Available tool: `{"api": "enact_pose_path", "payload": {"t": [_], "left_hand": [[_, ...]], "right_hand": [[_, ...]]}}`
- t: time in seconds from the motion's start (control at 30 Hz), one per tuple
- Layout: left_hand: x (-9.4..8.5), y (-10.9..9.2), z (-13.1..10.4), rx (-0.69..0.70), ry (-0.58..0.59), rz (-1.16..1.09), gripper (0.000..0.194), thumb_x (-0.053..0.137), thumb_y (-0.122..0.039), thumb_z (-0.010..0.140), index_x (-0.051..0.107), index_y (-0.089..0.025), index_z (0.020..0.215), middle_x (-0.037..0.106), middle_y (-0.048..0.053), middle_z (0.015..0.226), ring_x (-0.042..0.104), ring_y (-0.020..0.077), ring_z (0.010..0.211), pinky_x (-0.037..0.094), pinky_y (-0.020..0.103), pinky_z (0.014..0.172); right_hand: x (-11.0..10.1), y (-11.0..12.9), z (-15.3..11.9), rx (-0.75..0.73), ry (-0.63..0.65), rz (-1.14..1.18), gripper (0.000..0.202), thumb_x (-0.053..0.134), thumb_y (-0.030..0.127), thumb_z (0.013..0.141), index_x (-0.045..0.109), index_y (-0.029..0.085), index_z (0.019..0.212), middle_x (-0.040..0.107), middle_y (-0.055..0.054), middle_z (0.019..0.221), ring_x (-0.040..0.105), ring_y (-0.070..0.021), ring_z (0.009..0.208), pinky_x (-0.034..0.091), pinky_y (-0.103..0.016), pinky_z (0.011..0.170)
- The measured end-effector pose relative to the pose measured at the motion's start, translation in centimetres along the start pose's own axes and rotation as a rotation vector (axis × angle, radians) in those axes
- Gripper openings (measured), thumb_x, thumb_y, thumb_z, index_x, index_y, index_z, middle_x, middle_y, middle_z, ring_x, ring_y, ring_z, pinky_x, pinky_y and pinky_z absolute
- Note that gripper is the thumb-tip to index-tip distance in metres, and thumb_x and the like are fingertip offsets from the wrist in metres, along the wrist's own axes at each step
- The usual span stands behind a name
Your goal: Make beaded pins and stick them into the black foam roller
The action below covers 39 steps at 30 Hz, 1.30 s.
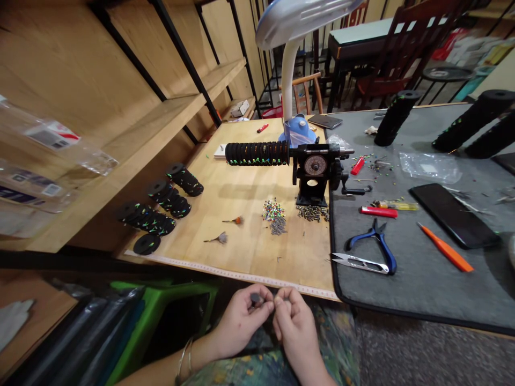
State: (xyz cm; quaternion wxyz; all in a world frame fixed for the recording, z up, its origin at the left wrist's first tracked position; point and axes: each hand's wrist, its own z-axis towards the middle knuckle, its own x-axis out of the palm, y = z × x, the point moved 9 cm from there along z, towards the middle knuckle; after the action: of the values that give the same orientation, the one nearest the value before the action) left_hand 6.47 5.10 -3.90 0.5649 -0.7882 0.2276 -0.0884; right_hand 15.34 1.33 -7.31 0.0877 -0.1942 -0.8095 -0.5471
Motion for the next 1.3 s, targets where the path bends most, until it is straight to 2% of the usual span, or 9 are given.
{"api": "enact_pose_path", "payload": {"t": [0.2,0.3,0.43,0.6,0.8,0.9,1.03,1.13,1.3], "left_hand": [[-1.4,-1.5,-0.2,0.114,-0.065,0.082,0.013,0.057,-0.026,0.083,0.061,-0.015,0.077,0.061,0.002,0.069,0.055,0.0136,0.064,0.042,0.023,0.062],[-2.0,-2.7,-0.4,0.212,-0.075,0.211,0.015,0.052,-0.027,0.089,0.062,-0.016,0.084,0.065,0.003,0.075,0.059,0.0145,0.068,0.044,0.023,0.064],[-2.2,-2.9,-0.4,0.269,-0.067,0.245,0.017,0.050,-0.029,0.092,0.062,-0.017,0.091,0.068,0.004,0.072,0.062,0.0149,0.067,0.046,0.024,0.065],[-2.3,-1.2,0.3,0.122,-0.088,-0.048,0.025,0.053,-0.039,0.090,0.061,-0.015,0.091,0.070,0.005,0.070,0.053,0.0093,0.045,0.040,0.020,0.044],[-2.6,-0.9,0.8,0.026,-0.115,-0.236,0.025,0.061,-0.040,0.084,0.052,-0.016,0.084,0.067,0.002,0.061,0.060,0.0128,0.050,0.043,0.020,0.044],[-3.8,-1.2,1.0,0.035,-0.184,-0.229,0.024,0.060,-0.038,0.084,0.051,-0.016,0.082,0.068,0.002,0.061,0.060,0.0122,0.051,0.043,0.020,0.046],[-6.7,-1.6,1.4,0.072,-0.310,-0.222,0.023,0.061,-0.037,0.083,0.051,-0.016,0.083,0.067,0.000,0.061,0.054,0.0084,0.046,0.042,0.019,0.047],[-7.0,-1.0,1.6,0.035,-0.216,-0.200,0.027,0.063,-0.041,0.081,0.052,-0.016,0.079,0.060,-0.003,0.055,0.051,0.0080,0.044,0.037,0.017,0.043],[-4.5,0.8,0.6,-0.098,0.001,-0.227,0.033,0.065,-0.046,0.079,0.057,-0.014,0.082,0.043,-0.010,0.045,0.037,0.0053,0.037,0.026,0.017,0.040]], "right_hand": [[0.1,0.2,-0.3,-0.010,0.107,-0.116,0.046,0.058,0.061,0.082,0.050,0.018,0.096,0.043,0.012,0.042,0.031,-0.0063,0.038,0.025,-0.018,0.041],[0.6,-0.5,-0.5,0.016,0.196,-0.226,0.040,0.056,0.058,0.084,0.051,0.018,0.084,0.043,0.011,0.043,0.033,-0.0066,0.039,0.025,-0.019,0.042],[0.6,-0.2,-0.7,-0.035,0.187,-0.302,0.034,0.049,0.052,0.089,0.046,0.021,0.075,0.041,0.011,0.043,0.032,-0.0067,0.039,0.026,-0.019,0.043],[0.5,0.2,-0.9,-0.071,0.172,-0.314,0.029,0.047,0.045,0.089,0.043,0.022,0.072,0.035,0.013,0.041,0.028,-0.0063,0.036,0.023,-0.019,0.041],[-0.1,-0.2,-1.1,-0.077,0.126,-0.294,0.028,0.051,0.044,0.086,0.043,0.023,0.069,0.032,0.012,0.042,0.027,-0.0067,0.036,0.022,-0.019,0.040],[-0.4,-0.5,-1.2,-0.065,0.121,-0.262,0.029,0.052,0.045,0.085,0.044,0.023,0.069,0.032,0.012,0.041,0.026,-0.0066,0.035,0.023,-0.019,0.040],[-1.0,-0.6,-1.4,-0.039,0.094,-0.190,0.033,0.054,0.050,0.086,0.044,0.023,0.070,0.033,0.013,0.042,0.025,-0.0060,0.036,0.021,-0.019,0.040],[-1.2,-0.2,-1.5,-0.034,0.081,-0.123,0.036,0.054,0.055,0.086,0.045,0.022,0.075,0.038,0.011,0.045,0.030,-0.0065,0.038,0.022,-0.019,0.042],[-0.9,0.7,-1.6,-0.029,0.077,-0.097,0.042,0.056,0.061,0.084,0.048,0.020,0.076,0.045,0.008,0.048,0.036,-0.0083,0.044,0.026,-0.020,0.046]]}}
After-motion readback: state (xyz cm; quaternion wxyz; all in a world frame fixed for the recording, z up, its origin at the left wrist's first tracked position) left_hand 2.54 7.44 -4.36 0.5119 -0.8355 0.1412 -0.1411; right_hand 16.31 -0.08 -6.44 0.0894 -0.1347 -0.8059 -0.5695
